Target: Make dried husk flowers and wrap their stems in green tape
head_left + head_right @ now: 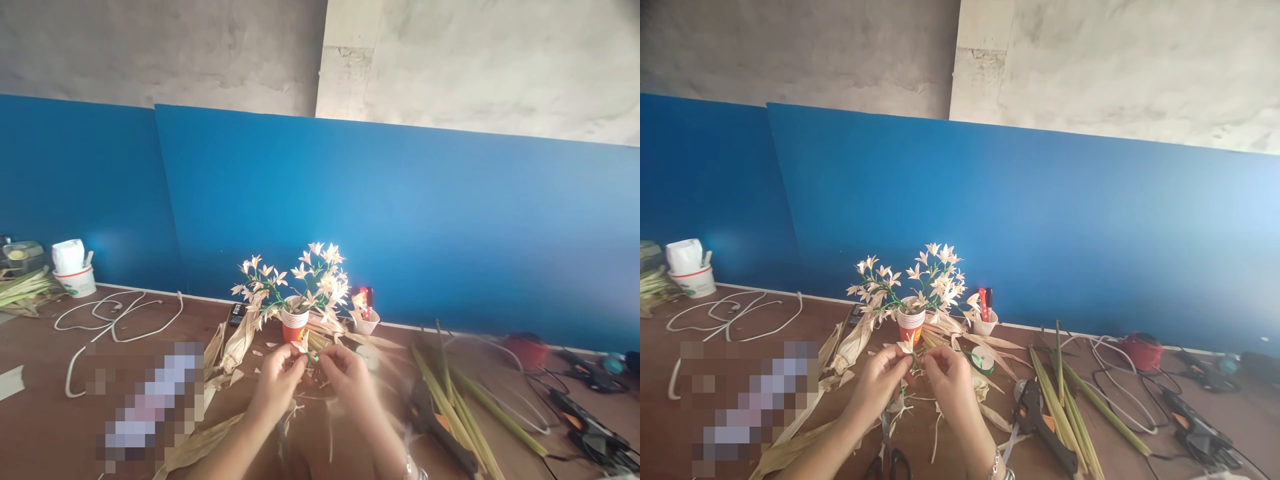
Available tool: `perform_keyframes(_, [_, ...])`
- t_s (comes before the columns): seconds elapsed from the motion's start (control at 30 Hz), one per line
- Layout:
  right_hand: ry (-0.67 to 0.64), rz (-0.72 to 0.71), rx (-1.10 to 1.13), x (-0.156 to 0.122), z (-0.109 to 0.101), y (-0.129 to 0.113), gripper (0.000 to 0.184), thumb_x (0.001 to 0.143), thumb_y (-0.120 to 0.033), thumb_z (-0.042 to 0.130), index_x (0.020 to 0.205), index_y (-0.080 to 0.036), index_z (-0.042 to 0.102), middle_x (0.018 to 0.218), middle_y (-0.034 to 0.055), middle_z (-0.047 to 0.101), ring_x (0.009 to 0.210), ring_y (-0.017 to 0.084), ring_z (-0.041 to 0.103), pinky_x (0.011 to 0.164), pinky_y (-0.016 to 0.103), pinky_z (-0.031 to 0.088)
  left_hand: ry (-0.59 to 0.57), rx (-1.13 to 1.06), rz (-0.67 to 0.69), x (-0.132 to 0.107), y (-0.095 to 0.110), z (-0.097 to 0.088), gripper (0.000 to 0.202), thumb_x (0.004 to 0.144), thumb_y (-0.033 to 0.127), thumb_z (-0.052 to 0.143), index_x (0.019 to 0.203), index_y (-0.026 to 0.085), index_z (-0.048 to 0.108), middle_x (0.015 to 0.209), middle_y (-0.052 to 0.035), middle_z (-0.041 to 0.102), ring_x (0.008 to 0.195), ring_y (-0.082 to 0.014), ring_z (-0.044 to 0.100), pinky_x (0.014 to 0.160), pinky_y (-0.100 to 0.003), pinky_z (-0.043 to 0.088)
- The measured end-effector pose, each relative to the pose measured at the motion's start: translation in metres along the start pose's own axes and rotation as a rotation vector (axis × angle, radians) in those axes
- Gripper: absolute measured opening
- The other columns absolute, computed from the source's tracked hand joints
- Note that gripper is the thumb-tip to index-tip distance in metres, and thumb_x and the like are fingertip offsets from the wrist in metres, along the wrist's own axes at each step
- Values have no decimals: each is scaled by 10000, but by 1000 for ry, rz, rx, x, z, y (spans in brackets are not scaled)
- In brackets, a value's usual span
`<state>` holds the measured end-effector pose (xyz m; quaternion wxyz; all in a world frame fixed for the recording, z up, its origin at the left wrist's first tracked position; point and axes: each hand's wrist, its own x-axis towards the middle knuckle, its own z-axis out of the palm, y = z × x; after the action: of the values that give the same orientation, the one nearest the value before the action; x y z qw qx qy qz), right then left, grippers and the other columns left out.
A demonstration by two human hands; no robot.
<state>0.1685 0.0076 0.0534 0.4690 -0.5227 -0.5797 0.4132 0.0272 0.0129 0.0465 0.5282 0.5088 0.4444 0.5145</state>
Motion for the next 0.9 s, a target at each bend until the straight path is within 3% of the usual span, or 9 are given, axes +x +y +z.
perform_keyframes(0.13, [-190,110,198,-1,-7,-7,289,760,-421,638,861,-155,691,664,25,639,601,156,569,543,248,393,-183,-66,-101,-3,6,1,254,723,395,646,759,147,603,666,-7,627,531,-139,601,364,-173,311])
perform_keyframes(0.27, [-319,180,389,-3,-7,-11,247,715,-403,692,741,-158,699,609,3,596,570,134,562,567,242,410,-247,-79,-146,-3,8,-1,274,713,389,653,776,127,609,688,-22,643,514,-115,582,374,-166,298])
perform_keyframes(0.4, [-232,201,420,-3,-8,-7,207,683,-375,714,701,-169,708,635,27,616,596,155,571,581,262,432,-226,-28,-146,-1,5,-4,239,721,373,627,788,146,598,654,4,606,496,-104,548,366,-165,250])
perform_keyframes(0.57, [-107,134,162,0,-7,0,193,695,-345,674,681,-162,733,575,19,614,552,149,521,535,258,379,-140,50,-29,3,-2,-2,159,741,318,600,733,159,589,587,42,510,489,-89,469,428,-184,307])
perform_keyframes(0.8, [-31,4,-75,1,1,-2,224,745,-260,547,664,-156,728,623,18,647,604,148,514,556,240,351,-43,138,107,-1,-7,4,120,746,250,572,701,148,616,587,27,507,533,-98,436,499,-201,347])
perform_keyframes(0.9, [-12,-30,-168,-2,3,-4,250,745,-233,519,581,-152,689,545,-2,586,560,126,470,526,226,313,2,94,94,-2,-9,7,61,713,221,585,735,164,591,609,32,535,520,-95,453,488,-195,363])
